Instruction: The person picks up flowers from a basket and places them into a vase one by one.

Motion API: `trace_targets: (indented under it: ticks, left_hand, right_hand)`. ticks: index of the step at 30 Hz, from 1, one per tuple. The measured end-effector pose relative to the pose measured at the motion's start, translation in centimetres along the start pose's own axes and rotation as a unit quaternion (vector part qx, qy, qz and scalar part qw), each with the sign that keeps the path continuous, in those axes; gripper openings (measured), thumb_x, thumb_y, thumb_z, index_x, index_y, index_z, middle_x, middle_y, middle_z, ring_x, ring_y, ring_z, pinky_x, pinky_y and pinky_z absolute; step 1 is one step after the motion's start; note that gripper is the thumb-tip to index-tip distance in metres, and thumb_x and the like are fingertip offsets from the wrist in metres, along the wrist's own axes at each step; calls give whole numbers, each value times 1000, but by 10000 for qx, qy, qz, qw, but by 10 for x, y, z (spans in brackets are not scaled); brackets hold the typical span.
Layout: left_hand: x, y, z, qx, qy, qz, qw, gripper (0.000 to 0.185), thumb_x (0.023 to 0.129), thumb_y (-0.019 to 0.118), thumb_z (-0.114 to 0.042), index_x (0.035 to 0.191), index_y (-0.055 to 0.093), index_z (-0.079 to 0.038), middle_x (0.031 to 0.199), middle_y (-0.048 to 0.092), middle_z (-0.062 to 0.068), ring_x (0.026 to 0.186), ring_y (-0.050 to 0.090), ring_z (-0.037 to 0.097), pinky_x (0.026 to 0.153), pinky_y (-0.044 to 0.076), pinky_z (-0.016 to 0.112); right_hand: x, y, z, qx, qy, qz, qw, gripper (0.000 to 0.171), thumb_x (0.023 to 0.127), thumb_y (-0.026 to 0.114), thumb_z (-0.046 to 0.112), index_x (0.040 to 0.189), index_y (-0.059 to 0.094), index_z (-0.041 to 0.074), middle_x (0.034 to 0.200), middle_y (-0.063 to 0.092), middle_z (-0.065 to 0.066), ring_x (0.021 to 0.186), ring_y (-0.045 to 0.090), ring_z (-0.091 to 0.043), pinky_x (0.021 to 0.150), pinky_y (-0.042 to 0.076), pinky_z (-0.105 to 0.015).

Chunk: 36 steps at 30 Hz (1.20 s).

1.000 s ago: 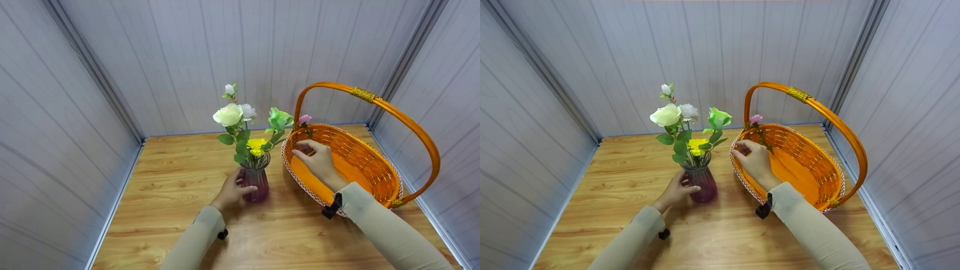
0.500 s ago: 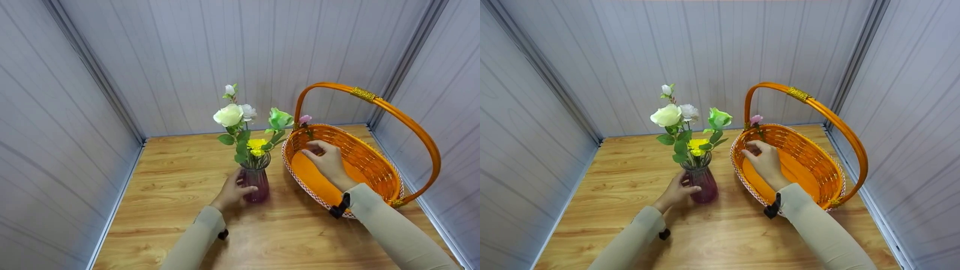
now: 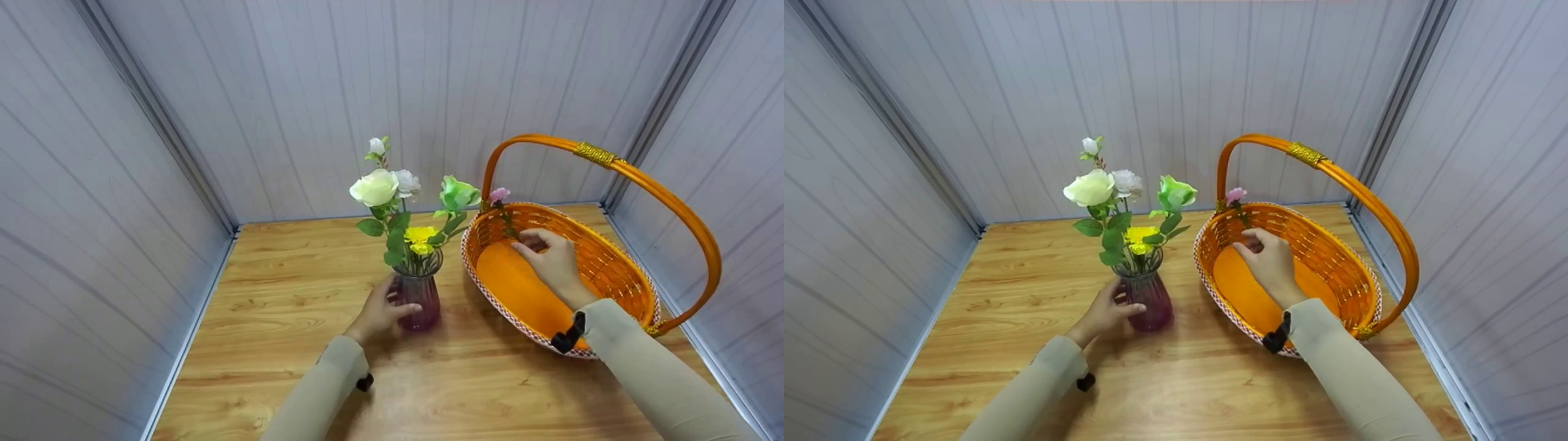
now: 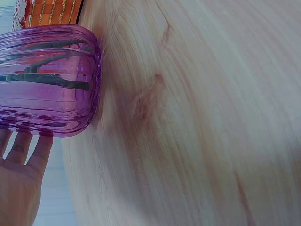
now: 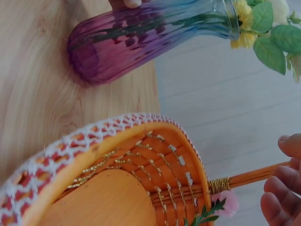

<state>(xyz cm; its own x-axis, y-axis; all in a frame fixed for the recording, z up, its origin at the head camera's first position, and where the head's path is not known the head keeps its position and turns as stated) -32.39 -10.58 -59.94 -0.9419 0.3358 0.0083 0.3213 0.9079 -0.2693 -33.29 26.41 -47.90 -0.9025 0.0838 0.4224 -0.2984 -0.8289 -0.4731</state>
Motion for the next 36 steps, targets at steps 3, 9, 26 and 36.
trace_targets:
  ticks: [3, 9, 26, 36]
  left_hand:
    - [0, 0, 0, 25, -12, 1, 10000, 94, 92, 90, -35, 167, 39, -14, 158, 56, 18, 149, 53, 39, 124, 48, 54]
    - [0, 1, 0, 52, -67, -4, 10000, 96, 91, 90, -36, 168, 38, -14, 159, 55, 18, 149, 53, 39, 124, 48, 54]
    - [-1, 1, -2, -139, -86, -24, 9999, 85, 91, 91, -34, 162, 47, -21, 154, 58, 15, 146, 55, 40, 122, 50, 56]
    - [0, 1, 0, -135, -65, -58, 9999, 85, 91, 91, -33, 163, 46, -21, 156, 58, 13, 147, 54, 39, 123, 48, 58]
  right_hand:
    - [2, -3, -8, -112, 90, 20, 9999, 22, 95, 85, 9, 112, 80, -3, 95, 79, -22, 75, 60, 8, 70, 50, -5]
    - [6, -10, -25, -267, 382, 207, 9987, 26, 97, 84, 12, 116, 78, -4, 96, 78, -20, 74, 59, 6, 68, 50, -7]
    - [22, -22, -62, -428, 1146, 809, 9892, 43, 101, 81, 29, 128, 73, -3, 108, 74, -17, 87, 62, -6, 74, 51, -12]
    - [35, -27, -76, -513, 1377, 1448, 9785, 55, 105, 75, 36, 143, 64, -2, 123, 68, -22, 114, 64, -34, 96, 55, -37]
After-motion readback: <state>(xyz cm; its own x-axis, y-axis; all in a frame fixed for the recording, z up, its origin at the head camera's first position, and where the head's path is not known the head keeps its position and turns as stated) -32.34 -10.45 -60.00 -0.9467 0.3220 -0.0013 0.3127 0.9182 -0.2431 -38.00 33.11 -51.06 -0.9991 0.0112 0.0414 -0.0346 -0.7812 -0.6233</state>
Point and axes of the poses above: each hand's wrist, its own x-axis towards the middle knuckle, its own y-axis out of the palm, z = x × y, the point moved 1 cm from there along x, towards the middle knuckle
